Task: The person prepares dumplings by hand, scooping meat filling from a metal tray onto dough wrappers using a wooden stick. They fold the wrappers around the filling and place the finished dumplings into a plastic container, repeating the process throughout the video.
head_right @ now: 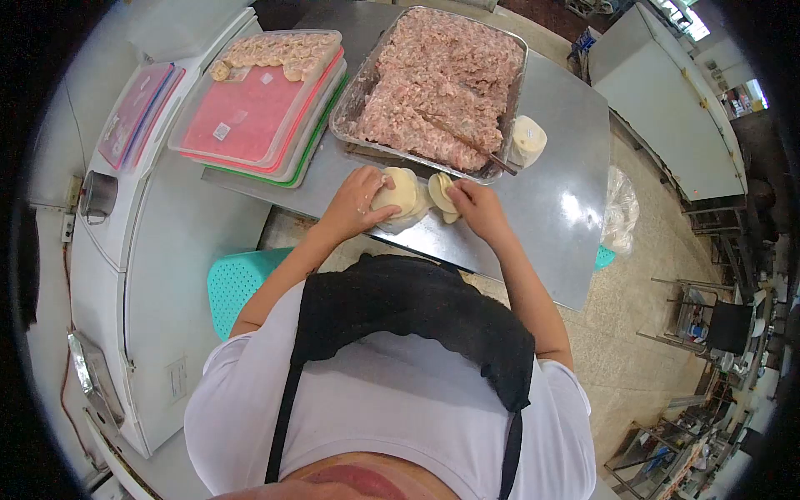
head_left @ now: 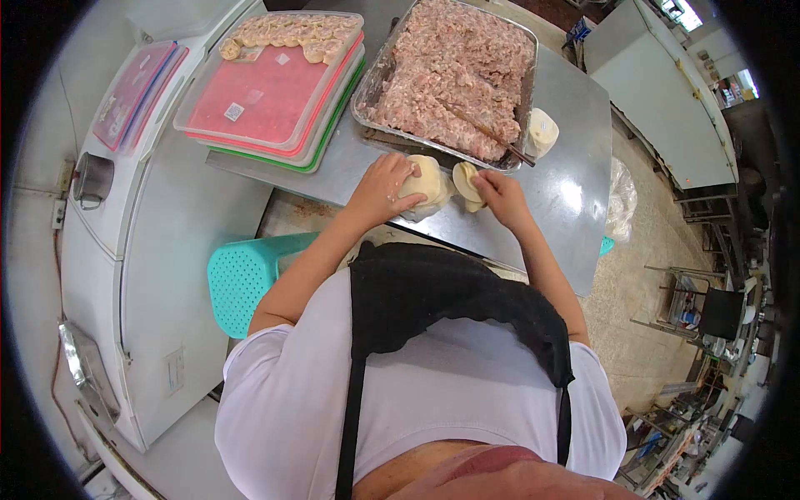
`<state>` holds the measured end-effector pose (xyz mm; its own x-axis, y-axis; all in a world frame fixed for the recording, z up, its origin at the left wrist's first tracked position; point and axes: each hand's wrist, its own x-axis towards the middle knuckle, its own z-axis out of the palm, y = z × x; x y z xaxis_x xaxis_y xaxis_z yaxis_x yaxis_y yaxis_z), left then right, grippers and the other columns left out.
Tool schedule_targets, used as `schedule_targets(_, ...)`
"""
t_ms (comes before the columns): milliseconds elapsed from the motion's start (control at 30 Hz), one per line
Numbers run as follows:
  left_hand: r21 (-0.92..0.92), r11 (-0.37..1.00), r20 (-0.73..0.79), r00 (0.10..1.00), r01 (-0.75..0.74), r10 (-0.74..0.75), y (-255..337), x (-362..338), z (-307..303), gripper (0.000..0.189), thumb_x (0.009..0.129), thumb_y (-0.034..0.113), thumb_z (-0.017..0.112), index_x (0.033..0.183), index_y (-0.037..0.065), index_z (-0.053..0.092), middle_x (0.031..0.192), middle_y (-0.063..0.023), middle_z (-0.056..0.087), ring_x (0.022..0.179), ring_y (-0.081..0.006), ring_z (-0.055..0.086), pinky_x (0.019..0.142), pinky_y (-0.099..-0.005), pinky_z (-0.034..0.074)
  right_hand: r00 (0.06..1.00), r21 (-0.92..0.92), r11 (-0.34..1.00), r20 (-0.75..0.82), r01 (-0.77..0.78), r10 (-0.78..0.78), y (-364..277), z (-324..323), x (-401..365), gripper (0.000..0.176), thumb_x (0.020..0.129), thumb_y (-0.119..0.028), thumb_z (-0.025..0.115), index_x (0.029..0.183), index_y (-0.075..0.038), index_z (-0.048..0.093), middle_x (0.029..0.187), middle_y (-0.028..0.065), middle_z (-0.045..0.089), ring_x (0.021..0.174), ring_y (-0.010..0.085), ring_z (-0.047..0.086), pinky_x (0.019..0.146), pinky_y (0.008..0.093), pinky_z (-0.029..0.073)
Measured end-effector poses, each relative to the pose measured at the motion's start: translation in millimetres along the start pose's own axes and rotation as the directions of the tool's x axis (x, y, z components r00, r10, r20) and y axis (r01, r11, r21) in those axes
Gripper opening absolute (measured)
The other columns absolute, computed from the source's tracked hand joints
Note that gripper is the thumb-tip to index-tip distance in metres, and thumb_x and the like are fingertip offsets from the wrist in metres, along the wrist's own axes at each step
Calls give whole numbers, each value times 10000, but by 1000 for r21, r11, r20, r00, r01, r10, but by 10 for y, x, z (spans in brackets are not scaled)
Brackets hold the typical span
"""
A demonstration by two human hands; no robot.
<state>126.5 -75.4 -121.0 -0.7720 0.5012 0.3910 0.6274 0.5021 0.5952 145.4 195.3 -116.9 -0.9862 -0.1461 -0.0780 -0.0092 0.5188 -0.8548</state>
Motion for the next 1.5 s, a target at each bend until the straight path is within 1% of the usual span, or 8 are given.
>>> schedule_targets(233,-298,945,-215,956,131,-200,-2,-79,-77,203,818,135,655,988,49,585,1000,-132,549,857,-254,580,692,-333,471,970,509,844,240,-170,51,-457,251,266,309,934,-267,549,1053,8,627,738,85,637,597,124,576,575,280,472)
schedule_targets(333,-149,984,-235,963,99,-132,21,-131,-40,225,791,137,681,976,47,591,992,-129,545,872,-279,561,731,-357,461,998,60,998,66,18,-22,-206,467,333,269,931,-217,539,1099,-25,621,777,126,661,639,178,620,614,304,491)
schedule_targets(467,37,997,-103,992,72,-68,-35,-134,-80,270,760,162,713,972,48,590,985,-127,542,886,-309,539,772,-381,443,998,0,999,-40,52,-52,-340,254,131,234,926,-183,571,1106,-43,618,736,37,586,618,121,561,576,258,462)
schedule_targets(533,181,983,-166,985,-14,45,43,-89,-160,284,749,200,723,957,56,597,987,-130,536,907,-333,516,807,-404,420,917,-352,896,-188,272,-352,-418,46,190,214,883,-199,600,1025,-45,641,898,146,629,850,289,615,756,379,487)
schedule_targets(700,-134,988,51,995,-75,83,-96,-10,-6,245,770,221,710,907,40,618,901,-133,552,827,-318,553,721,-385,448,944,-748,660,-257,-60,-205,-262,-494,497,207,839,-187,625,1008,-77,581,986,145,576,951,334,561,801,442,479)
schedule_targets(833,-288,931,310,942,224,-131,-138,265,-61,244,821,248,669,903,22,626,857,-130,584,754,-310,582,653,-372,464,962,-770,637,-200,-37,-187,-171,-517,568,230,824,-176,628,1022,-86,554,985,138,577,975,331,561,804,454,485)
schedule_targets(1233,-470,867,232,925,-165,301,-261,493,-216,212,859,216,612,858,7,648,849,-125,580,817,-299,580,732,-366,476,948,-815,563,-274,-138,-165,-494,-724,551,199,892,-179,509,1033,-70,597,914,160,635,844,345,633,677,460,510)
schedule_targets(1500,-334,931,256,937,-145,237,-167,686,-376,205,833,249,634,801,49,603,788,-119,568,755,-303,569,668,-386,457,935,-843,438,-355,-311,-20,-573,50,530,162,858,-80,458,861,1,598,788,201,650,748,352,662,601,453,539)
